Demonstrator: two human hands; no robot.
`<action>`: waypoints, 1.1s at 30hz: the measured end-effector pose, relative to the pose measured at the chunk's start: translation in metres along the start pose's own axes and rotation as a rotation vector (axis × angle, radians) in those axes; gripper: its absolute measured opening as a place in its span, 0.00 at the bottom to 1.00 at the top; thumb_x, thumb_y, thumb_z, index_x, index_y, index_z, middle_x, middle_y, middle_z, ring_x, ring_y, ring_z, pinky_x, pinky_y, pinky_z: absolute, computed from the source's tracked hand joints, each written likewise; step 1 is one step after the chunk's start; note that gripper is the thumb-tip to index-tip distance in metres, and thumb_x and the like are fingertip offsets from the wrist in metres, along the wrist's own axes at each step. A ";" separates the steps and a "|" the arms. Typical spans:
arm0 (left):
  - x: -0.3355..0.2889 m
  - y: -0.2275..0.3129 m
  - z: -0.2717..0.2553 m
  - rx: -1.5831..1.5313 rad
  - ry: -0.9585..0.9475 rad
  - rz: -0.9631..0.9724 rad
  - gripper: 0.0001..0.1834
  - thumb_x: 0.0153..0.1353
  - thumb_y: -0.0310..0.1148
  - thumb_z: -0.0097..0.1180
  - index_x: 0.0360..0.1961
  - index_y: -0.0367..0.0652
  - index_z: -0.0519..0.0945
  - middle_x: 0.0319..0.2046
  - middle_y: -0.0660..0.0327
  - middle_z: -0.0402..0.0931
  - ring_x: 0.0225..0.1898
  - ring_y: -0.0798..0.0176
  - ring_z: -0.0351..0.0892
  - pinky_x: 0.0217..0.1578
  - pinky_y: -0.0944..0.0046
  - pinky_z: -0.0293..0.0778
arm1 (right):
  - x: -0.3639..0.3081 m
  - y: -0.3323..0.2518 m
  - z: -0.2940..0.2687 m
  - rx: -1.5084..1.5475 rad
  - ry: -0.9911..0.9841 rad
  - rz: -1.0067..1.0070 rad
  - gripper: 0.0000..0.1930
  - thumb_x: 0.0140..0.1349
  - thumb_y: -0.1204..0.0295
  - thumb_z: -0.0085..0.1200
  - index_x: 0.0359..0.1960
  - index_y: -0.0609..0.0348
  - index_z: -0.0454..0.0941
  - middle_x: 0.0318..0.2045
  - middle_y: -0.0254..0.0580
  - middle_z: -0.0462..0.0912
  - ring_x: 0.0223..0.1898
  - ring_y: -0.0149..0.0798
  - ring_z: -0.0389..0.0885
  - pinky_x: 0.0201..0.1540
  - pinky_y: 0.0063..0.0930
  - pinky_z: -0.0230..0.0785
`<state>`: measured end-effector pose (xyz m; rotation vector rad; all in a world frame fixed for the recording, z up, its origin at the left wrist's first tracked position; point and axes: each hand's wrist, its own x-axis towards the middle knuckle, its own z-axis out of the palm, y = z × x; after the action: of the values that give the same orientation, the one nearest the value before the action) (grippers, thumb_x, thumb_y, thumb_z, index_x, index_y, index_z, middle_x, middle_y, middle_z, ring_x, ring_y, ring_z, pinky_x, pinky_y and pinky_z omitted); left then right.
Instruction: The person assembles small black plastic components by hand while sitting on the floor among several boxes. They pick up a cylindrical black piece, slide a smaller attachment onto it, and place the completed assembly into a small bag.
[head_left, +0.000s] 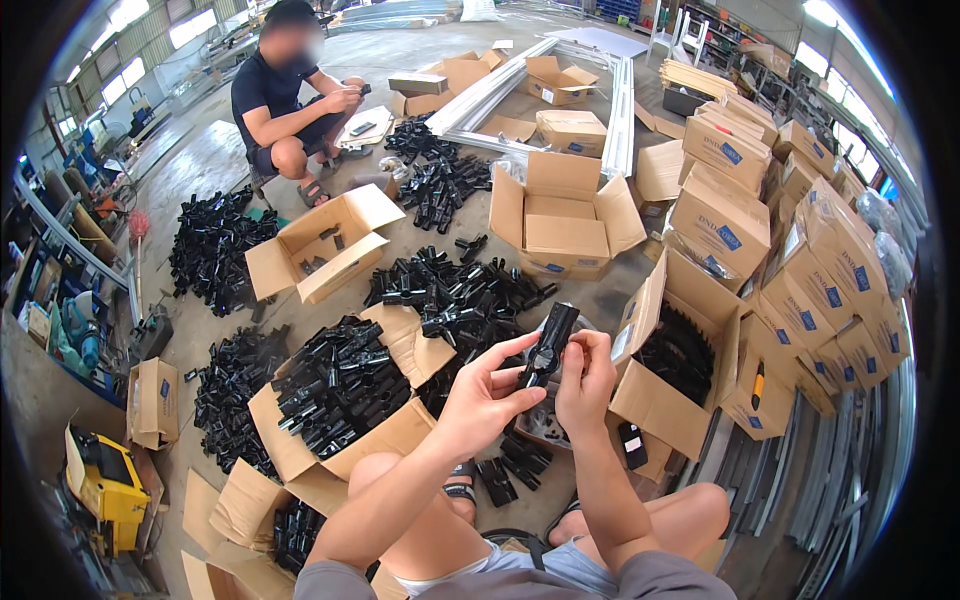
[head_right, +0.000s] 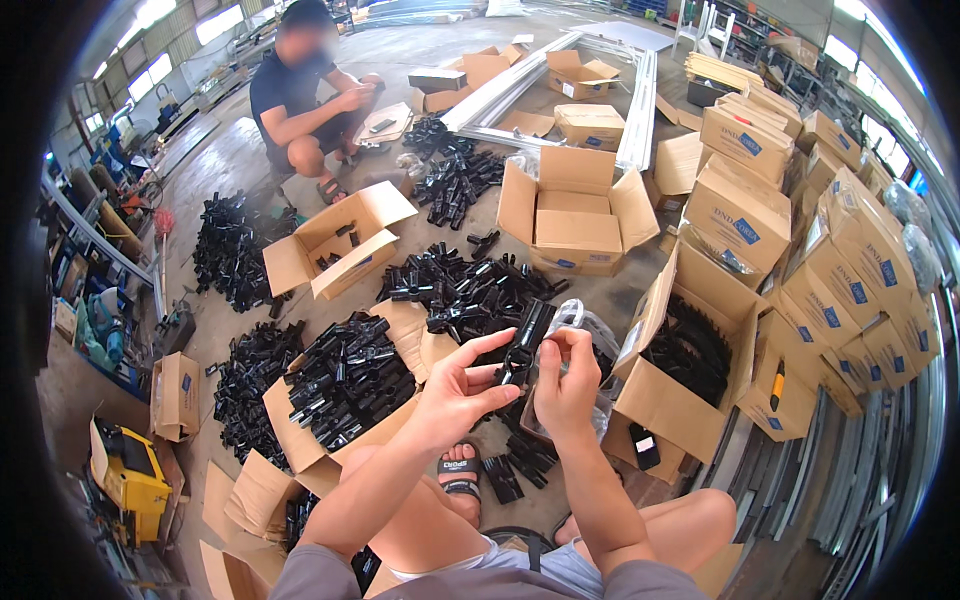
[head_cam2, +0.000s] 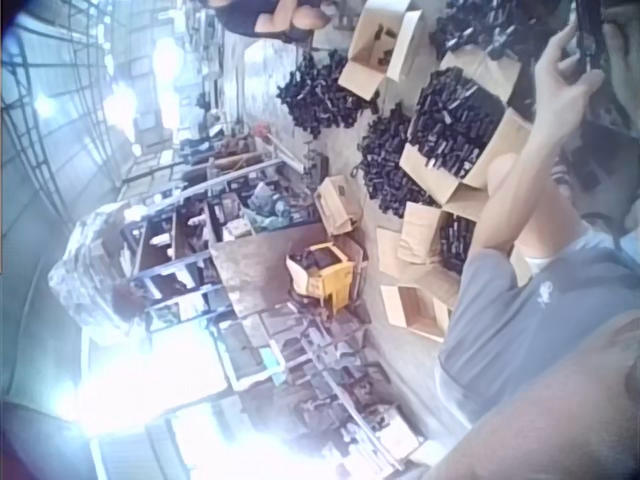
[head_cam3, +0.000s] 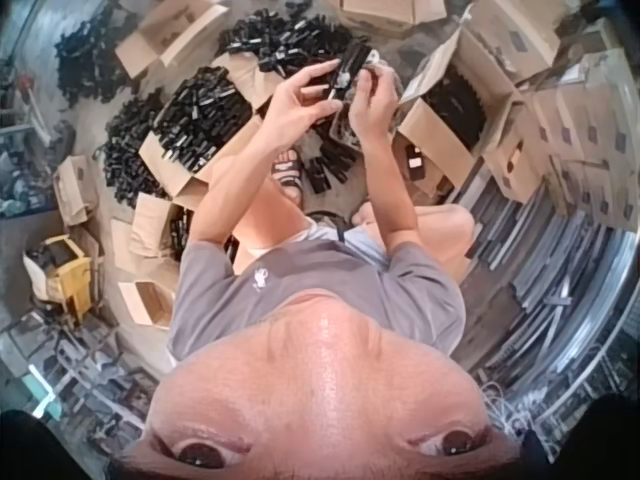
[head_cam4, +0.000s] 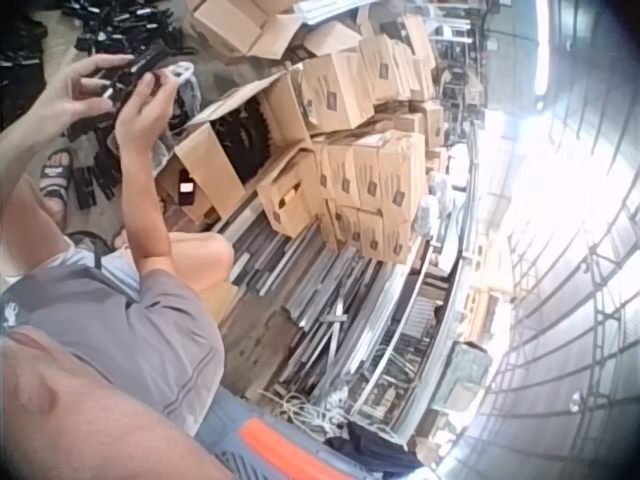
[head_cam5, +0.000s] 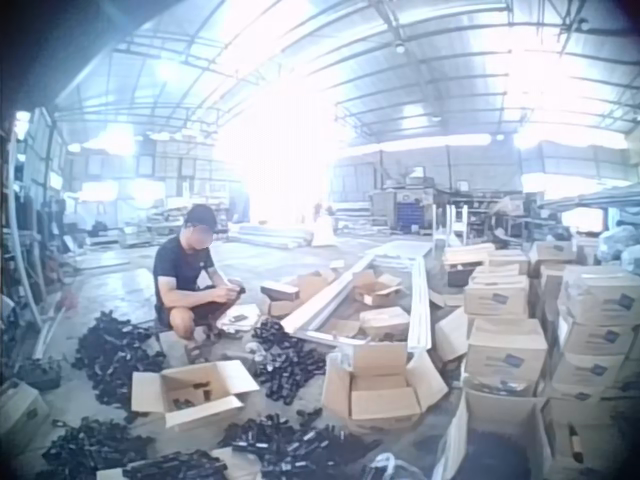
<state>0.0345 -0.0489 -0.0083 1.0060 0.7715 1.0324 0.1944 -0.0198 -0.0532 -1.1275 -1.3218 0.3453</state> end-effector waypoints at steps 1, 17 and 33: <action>-0.001 -0.001 0.000 0.008 0.000 -0.010 0.38 0.65 0.14 0.62 0.75 0.46 0.67 0.49 0.59 0.85 0.46 0.74 0.81 0.47 0.70 0.78 | -0.001 -0.002 0.003 -0.023 0.019 -0.004 0.16 0.80 0.64 0.44 0.37 0.63 0.75 0.22 0.42 0.77 0.25 0.38 0.79 0.30 0.34 0.69; 0.004 -0.016 0.010 0.064 -0.046 -0.029 0.38 0.63 0.13 0.62 0.74 0.44 0.68 0.51 0.58 0.86 0.49 0.72 0.82 0.53 0.67 0.79 | -0.015 0.022 -0.005 0.044 0.083 0.188 0.21 0.81 0.61 0.43 0.34 0.65 0.78 0.21 0.36 0.79 0.25 0.28 0.75 0.29 0.29 0.66; -0.018 -0.037 -0.009 0.670 0.208 0.326 0.33 0.47 0.27 0.69 0.59 0.46 0.82 0.43 0.47 0.85 0.48 0.42 0.84 0.51 0.48 0.79 | -0.038 -0.017 0.030 0.533 0.147 0.758 0.33 0.79 0.43 0.42 0.54 0.68 0.78 0.45 0.49 0.85 0.40 0.46 0.86 0.42 0.36 0.83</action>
<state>0.0325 -0.0697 -0.0446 1.6529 1.1942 1.1968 0.1508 -0.0427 -0.0662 -1.1210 -0.5655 1.0773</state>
